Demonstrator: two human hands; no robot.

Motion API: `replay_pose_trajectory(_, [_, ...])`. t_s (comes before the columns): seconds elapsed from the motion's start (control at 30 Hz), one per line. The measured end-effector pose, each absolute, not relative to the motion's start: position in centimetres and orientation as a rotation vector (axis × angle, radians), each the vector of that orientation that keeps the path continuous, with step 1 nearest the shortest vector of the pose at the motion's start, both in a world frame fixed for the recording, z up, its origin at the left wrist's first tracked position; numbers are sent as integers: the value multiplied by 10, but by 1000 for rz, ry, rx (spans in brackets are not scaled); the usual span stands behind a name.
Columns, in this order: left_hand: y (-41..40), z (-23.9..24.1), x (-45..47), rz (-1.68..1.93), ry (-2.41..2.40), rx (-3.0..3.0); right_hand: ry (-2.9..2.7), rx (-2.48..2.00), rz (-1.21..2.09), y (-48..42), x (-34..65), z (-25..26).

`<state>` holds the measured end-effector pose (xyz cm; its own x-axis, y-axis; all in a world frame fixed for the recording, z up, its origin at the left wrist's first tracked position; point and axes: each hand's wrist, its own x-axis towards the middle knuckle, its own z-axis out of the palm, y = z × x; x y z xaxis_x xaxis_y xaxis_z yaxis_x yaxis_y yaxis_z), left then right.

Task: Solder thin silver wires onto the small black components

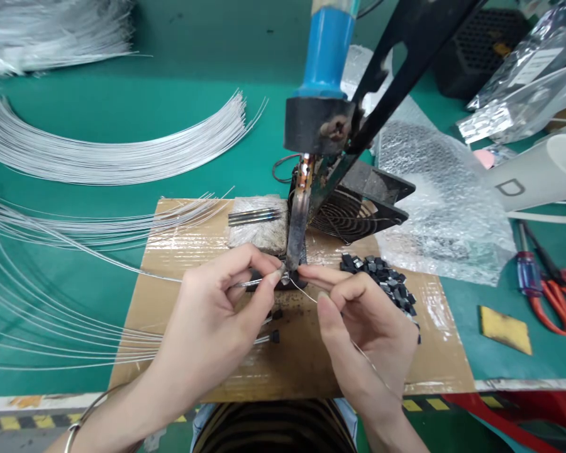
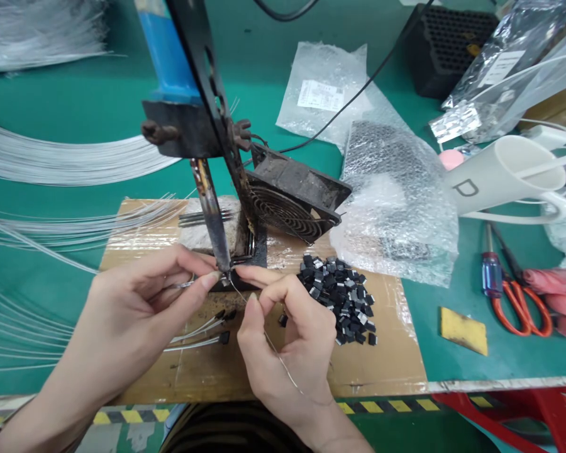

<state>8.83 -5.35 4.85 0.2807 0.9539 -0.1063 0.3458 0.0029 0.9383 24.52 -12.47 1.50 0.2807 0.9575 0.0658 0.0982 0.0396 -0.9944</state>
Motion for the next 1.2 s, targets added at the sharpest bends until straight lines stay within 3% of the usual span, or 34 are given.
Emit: replay_pose_trajectory(1.2, [-54,50,86,761,1268,1573,-1019,-1373,905,-123,242,20])
